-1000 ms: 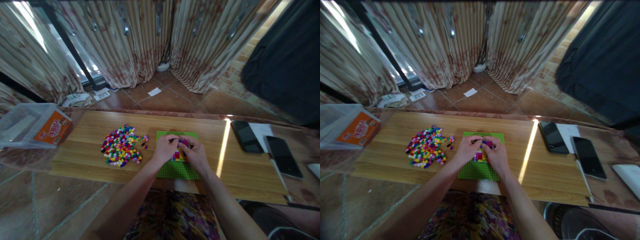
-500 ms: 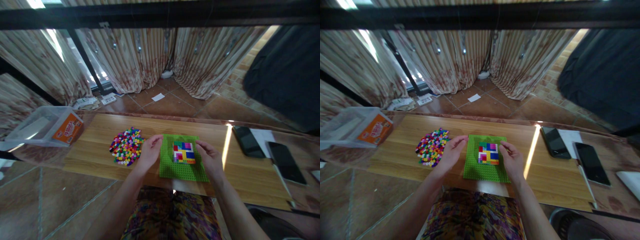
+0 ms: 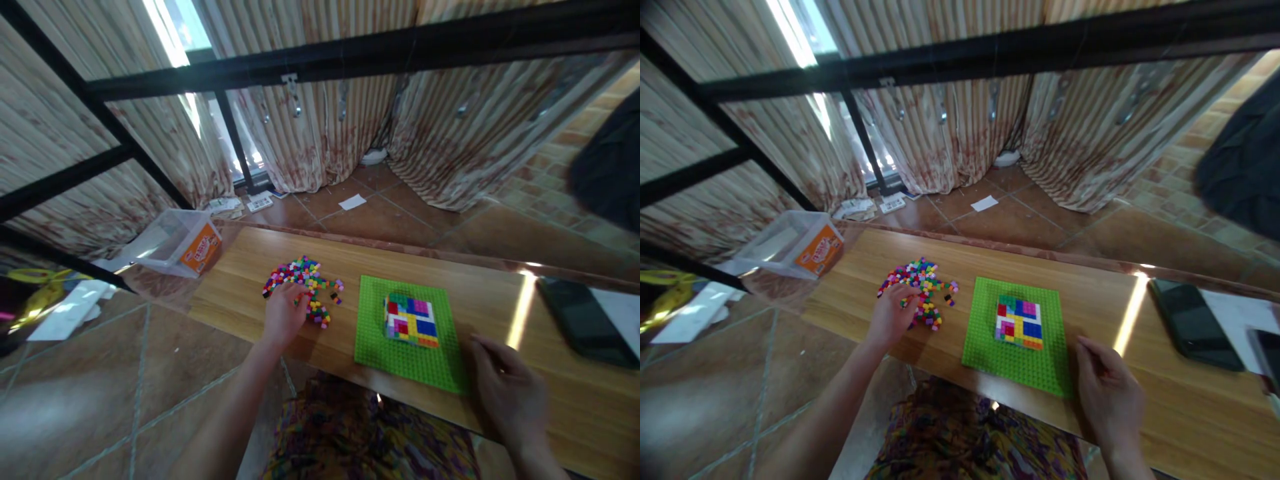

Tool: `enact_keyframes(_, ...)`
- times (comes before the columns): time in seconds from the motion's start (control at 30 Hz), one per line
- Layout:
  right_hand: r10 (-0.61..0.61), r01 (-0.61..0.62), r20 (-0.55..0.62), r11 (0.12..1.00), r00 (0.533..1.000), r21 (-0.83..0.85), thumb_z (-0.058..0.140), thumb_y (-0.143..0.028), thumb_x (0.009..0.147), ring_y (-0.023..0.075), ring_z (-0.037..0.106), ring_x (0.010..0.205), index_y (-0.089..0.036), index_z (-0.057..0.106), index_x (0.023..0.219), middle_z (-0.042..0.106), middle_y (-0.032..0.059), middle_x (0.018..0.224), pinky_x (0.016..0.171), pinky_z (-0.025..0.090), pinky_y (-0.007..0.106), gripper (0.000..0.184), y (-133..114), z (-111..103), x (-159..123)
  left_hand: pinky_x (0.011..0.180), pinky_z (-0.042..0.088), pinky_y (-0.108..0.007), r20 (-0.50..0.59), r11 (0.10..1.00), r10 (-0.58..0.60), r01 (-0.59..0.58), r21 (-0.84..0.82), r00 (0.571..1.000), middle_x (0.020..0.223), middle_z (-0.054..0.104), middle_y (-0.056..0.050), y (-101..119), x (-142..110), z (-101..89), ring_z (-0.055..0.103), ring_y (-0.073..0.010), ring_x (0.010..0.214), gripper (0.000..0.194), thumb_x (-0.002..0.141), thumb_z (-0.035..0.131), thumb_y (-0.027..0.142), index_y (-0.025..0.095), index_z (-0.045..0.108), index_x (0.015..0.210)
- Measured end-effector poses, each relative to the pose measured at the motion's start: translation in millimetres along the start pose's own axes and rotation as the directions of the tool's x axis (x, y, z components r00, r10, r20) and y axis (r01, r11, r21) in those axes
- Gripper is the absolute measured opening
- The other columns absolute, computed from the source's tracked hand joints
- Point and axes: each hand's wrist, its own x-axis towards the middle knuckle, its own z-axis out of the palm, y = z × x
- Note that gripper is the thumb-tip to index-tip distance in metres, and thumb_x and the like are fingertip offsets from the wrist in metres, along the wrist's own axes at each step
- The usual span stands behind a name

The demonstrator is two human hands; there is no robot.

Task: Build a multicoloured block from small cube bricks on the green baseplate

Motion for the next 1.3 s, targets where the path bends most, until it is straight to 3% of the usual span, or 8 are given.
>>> enact_keyframes(0.13,-0.022,0.022,-0.012,1.0,1.0,-0.005,0.057,-0.052,0.079,0.0319,0.069,0.088,-0.023,0.073,0.092,0.075,0.0092,0.096,0.077,0.052,0.045,0.035,6.1,3.0,-0.7,0.088,0.047,-0.037,0.07,0.967,0.061,-0.076,0.244,0.996,0.093,0.067,-0.008,12.5,12.9,10.9,0.06,-0.0236,0.093,0.014,0.085,0.057,0.02,0.019,0.07,0.089)
enact_keyframes(0.23,-0.02,0.02,-0.004,1.0,1.0,-0.002,0.058,-0.051,0.079,0.0305,0.068,0.088,-0.023,0.073,0.091,0.074,0.0087,0.096,0.078,0.052,0.043,0.034,6.2,5.0,0.0,0.088,0.046,-0.04,0.129,0.93,0.042,-0.086,0.357,0.991,0.094,0.066,-0.01,19.6,19.8,15.2,0.059,-0.0253,0.093,0.013,0.082,0.058,0.02,0.018,0.07,0.087)
enact_keyframes(0.57,-0.1,0.1,0.012,0.995,0.995,0.001,0.056,-0.048,0.082,0.0269,0.067,0.086,-0.023,0.072,0.09,0.073,0.0083,0.096,0.08,0.052,0.041,0.032,4.7,7.5,1.6,0.091,0.044,-0.041,0.163,0.897,0.065,-0.129,0.422,0.984,0.096,0.066,-0.012,26.1,23.0,20.3,0.059,-0.028,0.098,0.015,0.085,0.05,0.013,0.016,0.065,0.086)
enact_keyframes(0.83,-0.159,0.159,-0.012,0.987,0.987,0.02,0.056,-0.045,0.083,0.0247,0.067,0.084,-0.021,0.072,0.088,0.073,0.0089,0.095,0.078,0.053,0.039,0.029,1.4,9.5,2.9,0.079,0.048,-0.033,0.213,0.979,0.065,-0.104,0.177,0.975,0.098,0.068,-0.009,53.0,19.0,31.9,0.064,-0.0224,0.091,0.02,0.091,0.044,0.011,0.018,0.06,0.099)
enact_keyframes(0.93,-0.18,0.181,-0.012,0.984,0.984,0.01,0.055,-0.043,0.085,0.0238,0.067,0.085,-0.021,0.072,0.089,0.072,0.0085,0.095,0.078,0.053,0.038,0.028,0.9,10.1,3.1,0.08,0.049,-0.031,0.215,0.987,0.159,-0.161,-0.007,0.964,0.095,0.068,-0.006,72.0,16.3,40.4,0.064,-0.02,0.09,0.019,0.091,0.045,0.011,0.019,0.061,0.095)
enact_keyframes(1.1,-0.199,0.2,-0.023,0.979,0.98,0.027,0.055,-0.041,0.087,0.0231,0.067,0.085,-0.021,0.072,0.088,0.072,0.0082,0.092,0.078,0.052,0.037,0.027,-1.3,10.4,3.1,0.083,0.05,-0.03,0.186,0.928,0.297,-0.237,-0.287,0.937,0.092,0.068,-0.004,104.5,13.7,55.2,0.064,-0.0168,0.089,0.019,0.092,0.048,0.014,0.019,0.066,0.093)
enact_keyframes(1.3,-0.202,0.203,-0.026,0.979,0.979,0.037,0.055,-0.039,0.088,0.0228,0.067,0.086,-0.02,0.072,0.088,0.072,0.0082,0.093,0.079,0.052,0.038,0.025,-2.4,11.1,3.4,0.087,0.051,-0.03,0.238,0.908,0.368,-0.292,-0.302,0.899,0.097,0.07,-0.005,124.5,18.4,64.6,0.065,-0.0174,0.092,0.019,0.092,0.049,0.015,0.019,0.067,0.097)
